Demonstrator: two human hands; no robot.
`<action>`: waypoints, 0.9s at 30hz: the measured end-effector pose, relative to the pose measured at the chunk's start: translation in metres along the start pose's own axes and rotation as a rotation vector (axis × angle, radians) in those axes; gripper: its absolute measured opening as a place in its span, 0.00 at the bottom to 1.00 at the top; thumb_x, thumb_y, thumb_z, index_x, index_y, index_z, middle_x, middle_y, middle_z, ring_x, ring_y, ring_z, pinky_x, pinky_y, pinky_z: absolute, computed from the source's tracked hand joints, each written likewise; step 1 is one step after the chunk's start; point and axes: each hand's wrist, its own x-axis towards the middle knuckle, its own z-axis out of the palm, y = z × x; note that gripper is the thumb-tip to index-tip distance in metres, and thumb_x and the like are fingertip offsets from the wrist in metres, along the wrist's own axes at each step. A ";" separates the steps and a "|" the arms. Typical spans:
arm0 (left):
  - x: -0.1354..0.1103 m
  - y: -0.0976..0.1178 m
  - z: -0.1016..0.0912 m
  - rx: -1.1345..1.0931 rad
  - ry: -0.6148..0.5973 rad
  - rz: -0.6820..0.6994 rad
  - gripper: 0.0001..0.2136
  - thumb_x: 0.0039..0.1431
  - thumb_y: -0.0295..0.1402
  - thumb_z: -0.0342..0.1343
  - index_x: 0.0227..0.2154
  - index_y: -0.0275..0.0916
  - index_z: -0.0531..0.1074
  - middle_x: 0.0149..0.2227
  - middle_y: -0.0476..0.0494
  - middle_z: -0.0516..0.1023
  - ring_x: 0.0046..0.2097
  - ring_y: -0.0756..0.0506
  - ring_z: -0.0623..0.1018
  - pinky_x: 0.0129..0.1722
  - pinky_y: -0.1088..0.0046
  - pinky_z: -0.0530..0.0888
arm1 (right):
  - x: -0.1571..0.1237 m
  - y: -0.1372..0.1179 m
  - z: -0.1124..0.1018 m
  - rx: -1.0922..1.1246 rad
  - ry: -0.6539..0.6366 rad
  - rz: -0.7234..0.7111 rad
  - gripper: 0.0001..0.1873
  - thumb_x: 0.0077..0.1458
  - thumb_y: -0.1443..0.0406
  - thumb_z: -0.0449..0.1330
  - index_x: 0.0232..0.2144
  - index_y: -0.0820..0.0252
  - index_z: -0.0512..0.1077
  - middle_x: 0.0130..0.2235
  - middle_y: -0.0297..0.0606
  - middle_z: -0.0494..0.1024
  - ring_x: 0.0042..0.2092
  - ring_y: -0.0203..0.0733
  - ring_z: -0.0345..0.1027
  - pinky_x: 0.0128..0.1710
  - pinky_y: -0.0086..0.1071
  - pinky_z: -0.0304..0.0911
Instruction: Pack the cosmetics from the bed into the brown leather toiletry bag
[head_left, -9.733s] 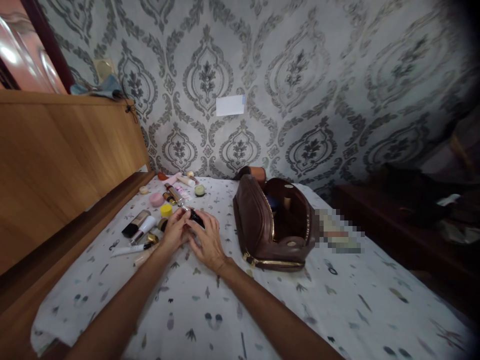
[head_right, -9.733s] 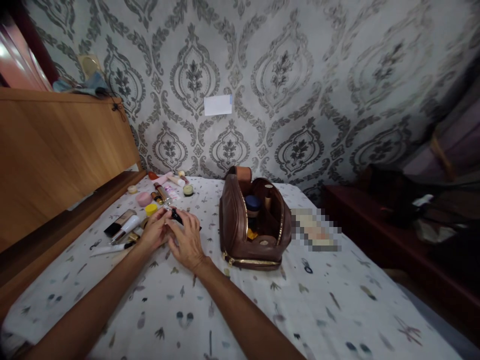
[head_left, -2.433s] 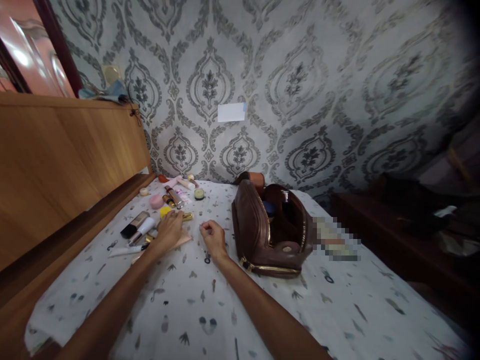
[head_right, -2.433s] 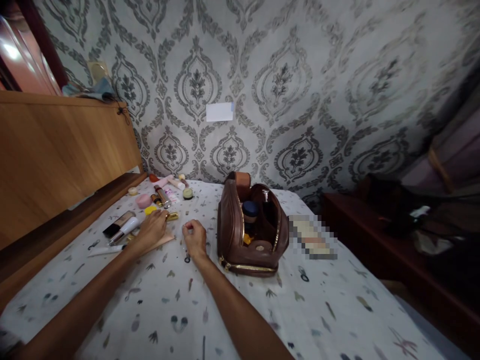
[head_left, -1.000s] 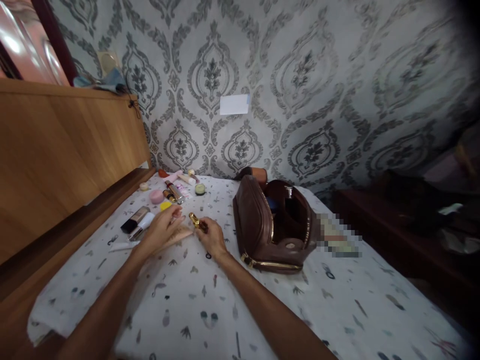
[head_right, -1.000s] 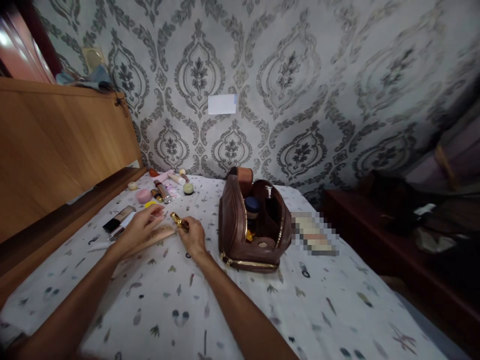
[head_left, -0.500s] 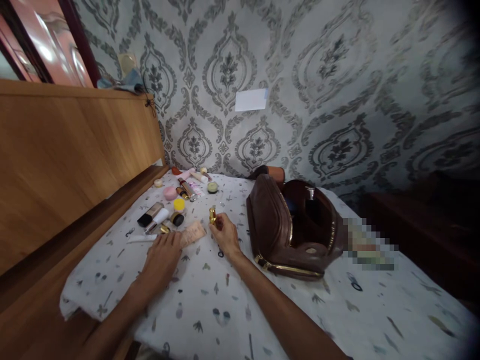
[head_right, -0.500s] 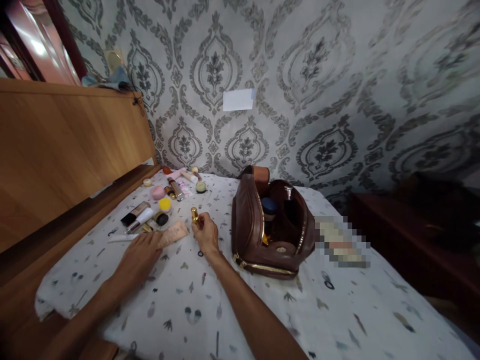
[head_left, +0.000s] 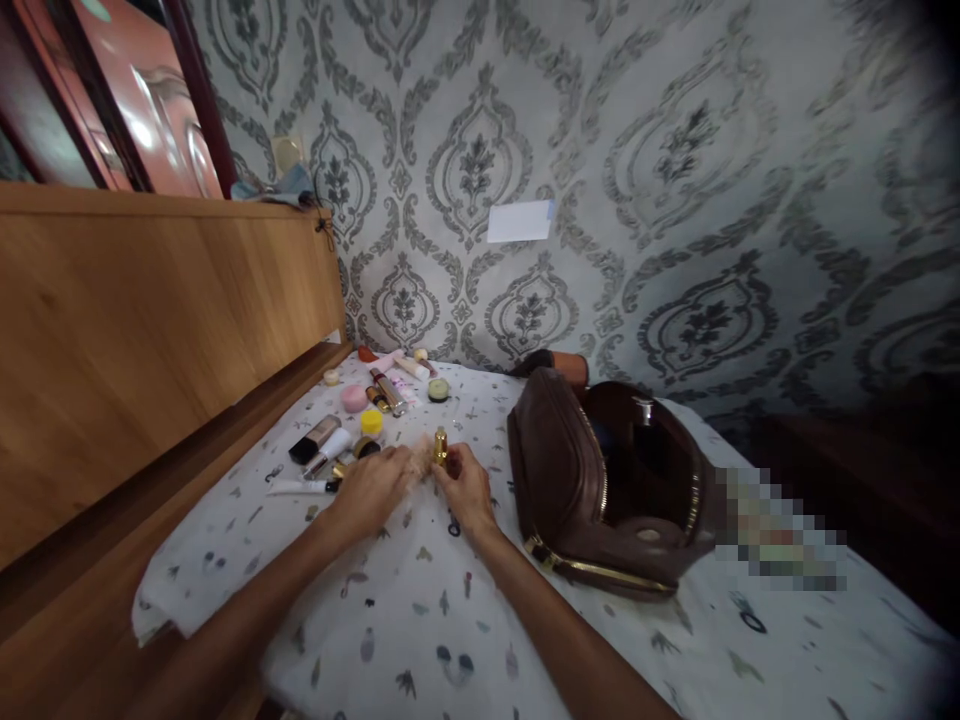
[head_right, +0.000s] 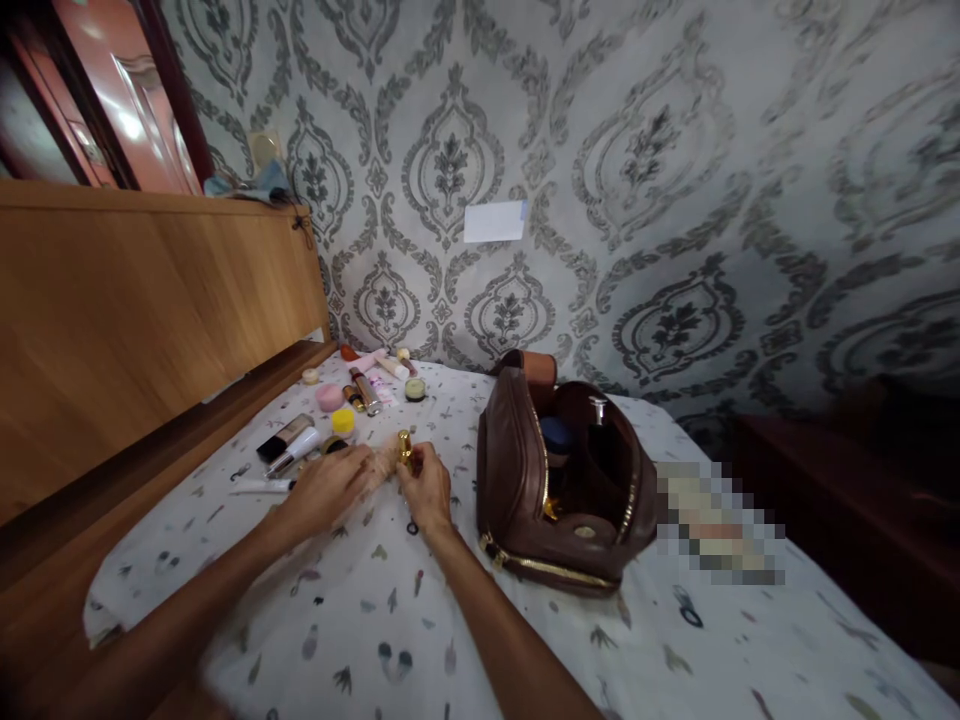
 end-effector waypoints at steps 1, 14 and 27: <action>0.005 -0.004 -0.002 0.009 0.000 -0.009 0.09 0.67 0.34 0.45 0.40 0.42 0.71 0.37 0.43 0.78 0.40 0.41 0.78 0.37 0.68 0.70 | 0.000 0.000 0.000 -0.002 -0.003 0.005 0.09 0.45 0.59 0.58 0.30 0.56 0.66 0.29 0.34 0.75 0.30 0.42 0.68 0.33 0.33 0.61; 0.120 -0.035 0.020 0.220 0.040 0.033 0.19 0.56 0.18 0.50 0.47 0.39 0.74 0.53 0.30 0.71 0.58 0.31 0.66 0.53 0.51 0.65 | 0.000 0.000 0.000 -0.001 0.028 -0.005 0.08 0.45 0.60 0.58 0.29 0.56 0.67 0.27 0.34 0.75 0.29 0.43 0.68 0.31 0.32 0.61; 0.162 -0.111 -0.011 -0.120 0.195 -0.134 0.14 0.60 0.25 0.52 0.49 0.40 0.70 0.49 0.37 0.74 0.48 0.40 0.74 0.45 0.65 0.69 | 0.001 0.001 0.000 0.017 0.015 0.017 0.09 0.46 0.58 0.57 0.28 0.57 0.67 0.27 0.33 0.74 0.29 0.41 0.67 0.31 0.31 0.60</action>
